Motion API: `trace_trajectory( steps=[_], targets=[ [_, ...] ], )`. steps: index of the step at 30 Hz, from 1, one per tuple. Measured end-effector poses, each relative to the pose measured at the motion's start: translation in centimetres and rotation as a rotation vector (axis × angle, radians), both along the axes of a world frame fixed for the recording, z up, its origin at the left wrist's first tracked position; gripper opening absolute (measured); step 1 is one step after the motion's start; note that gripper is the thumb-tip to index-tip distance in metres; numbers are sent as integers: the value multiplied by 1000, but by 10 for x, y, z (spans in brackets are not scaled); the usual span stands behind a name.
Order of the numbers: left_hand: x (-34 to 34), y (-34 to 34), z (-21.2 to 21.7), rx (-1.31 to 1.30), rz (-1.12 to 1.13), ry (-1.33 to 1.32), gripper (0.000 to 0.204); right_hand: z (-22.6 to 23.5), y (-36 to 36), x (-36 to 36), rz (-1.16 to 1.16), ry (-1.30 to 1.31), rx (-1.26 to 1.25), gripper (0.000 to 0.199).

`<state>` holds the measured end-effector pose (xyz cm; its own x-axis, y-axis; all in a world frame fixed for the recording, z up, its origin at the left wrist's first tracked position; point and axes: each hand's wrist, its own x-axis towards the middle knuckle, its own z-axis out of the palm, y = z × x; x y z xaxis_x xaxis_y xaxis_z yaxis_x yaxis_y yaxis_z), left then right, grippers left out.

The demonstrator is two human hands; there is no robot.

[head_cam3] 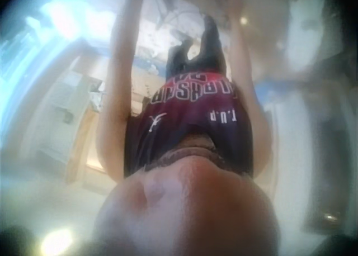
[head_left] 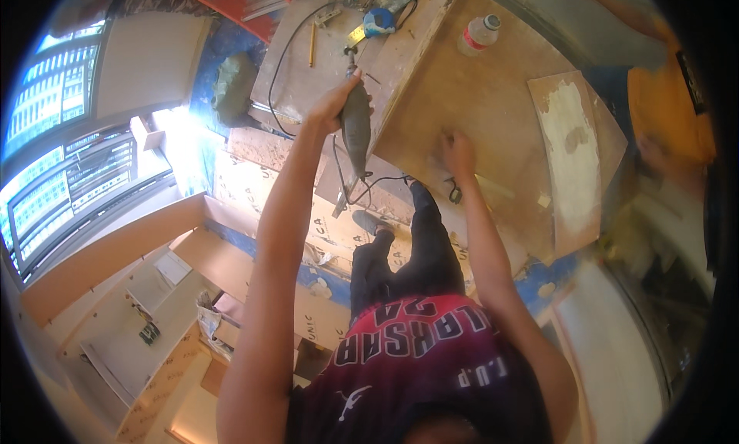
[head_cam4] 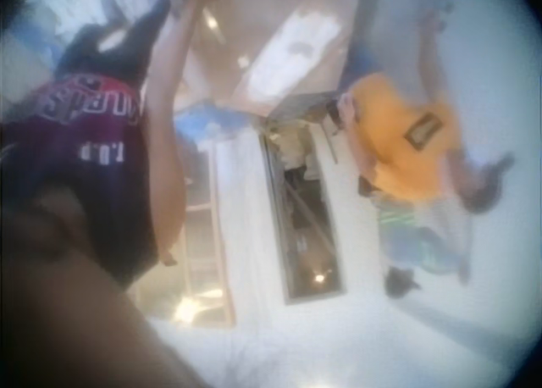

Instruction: The person uses a power drill to work on a wooden surface, then retrieves a package of small hardware components from a box. They open the package and begin handling the small parts, likely preparing them for installation.

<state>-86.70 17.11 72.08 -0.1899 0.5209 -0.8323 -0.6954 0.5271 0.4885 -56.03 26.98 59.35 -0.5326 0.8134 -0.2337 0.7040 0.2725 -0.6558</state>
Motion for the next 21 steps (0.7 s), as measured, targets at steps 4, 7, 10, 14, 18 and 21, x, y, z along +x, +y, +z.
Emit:
trace_trajectory(
  steps=[4,7,10,14,18,21],
  targets=[
    [-23,8,-19,-65,-55,-93,56,6,-5,-2,7,-82,35,24],
    [-32,12,-34,-117,-19,-131,51,7,-8,-1,13,-91,62,25],
    [-39,17,-40,-50,24,-202,45,4,-10,-1,17,-120,72,26],
    [-41,15,-33,10,80,-259,44,2,-14,-1,14,-91,56,23],
    [-36,18,-30,-76,42,-190,49,-1,-15,1,-33,26,26,20],
    [-35,22,-33,-70,55,-232,50,-6,-13,3,23,-11,47,23]
  ],
)
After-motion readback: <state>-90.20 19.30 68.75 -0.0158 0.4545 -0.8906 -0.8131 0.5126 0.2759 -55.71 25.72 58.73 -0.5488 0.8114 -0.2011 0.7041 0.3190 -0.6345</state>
